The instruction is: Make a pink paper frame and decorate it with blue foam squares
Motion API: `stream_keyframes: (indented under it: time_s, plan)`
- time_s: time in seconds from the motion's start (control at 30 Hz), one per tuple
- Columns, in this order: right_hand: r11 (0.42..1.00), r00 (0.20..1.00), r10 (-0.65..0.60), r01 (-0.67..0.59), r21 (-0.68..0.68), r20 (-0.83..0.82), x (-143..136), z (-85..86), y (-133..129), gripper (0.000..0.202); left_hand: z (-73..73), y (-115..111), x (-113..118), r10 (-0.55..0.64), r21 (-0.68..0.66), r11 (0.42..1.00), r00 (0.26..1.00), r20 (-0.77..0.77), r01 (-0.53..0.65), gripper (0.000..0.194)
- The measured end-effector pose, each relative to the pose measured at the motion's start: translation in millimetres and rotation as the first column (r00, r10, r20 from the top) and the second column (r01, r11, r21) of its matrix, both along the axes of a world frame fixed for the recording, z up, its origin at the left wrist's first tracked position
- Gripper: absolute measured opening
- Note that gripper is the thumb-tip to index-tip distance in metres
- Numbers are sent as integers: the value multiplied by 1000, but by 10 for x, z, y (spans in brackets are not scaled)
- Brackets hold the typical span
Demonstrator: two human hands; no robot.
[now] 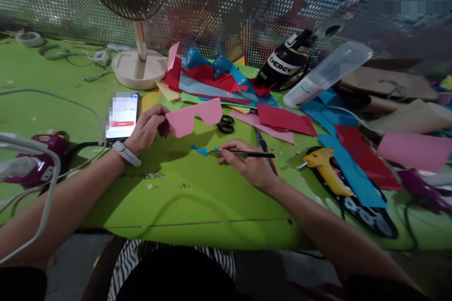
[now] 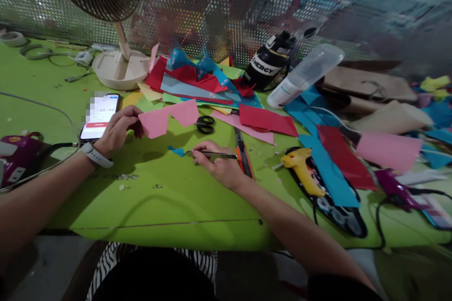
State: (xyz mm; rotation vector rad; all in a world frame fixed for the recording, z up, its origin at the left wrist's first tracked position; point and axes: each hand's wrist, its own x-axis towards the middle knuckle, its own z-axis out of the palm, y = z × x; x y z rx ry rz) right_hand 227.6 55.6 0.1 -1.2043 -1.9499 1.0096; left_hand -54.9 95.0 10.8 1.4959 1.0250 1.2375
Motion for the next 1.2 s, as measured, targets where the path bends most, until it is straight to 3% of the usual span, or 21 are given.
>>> stream_keyframes:
  time_s: [0.3, 0.6, 1.2]
  plan:
    - [997, 1000, 11, -12, 77, 13, -2, 7, 0, 25, -22, -1, -4, -17, 37, 999, 999, -29, 18, 10]
    - [944, 970, 23, -100, 315, 241, -9, 72, -64, 20, -9, -18, 14, -7, 44, 999, 999, -32, 8, 11]
    - [952, 995, -16, -16, 305, 102, 16, -15, -57, 20, -15, -9, -2, -29, 23, 999, 999, -28, 29, 13]
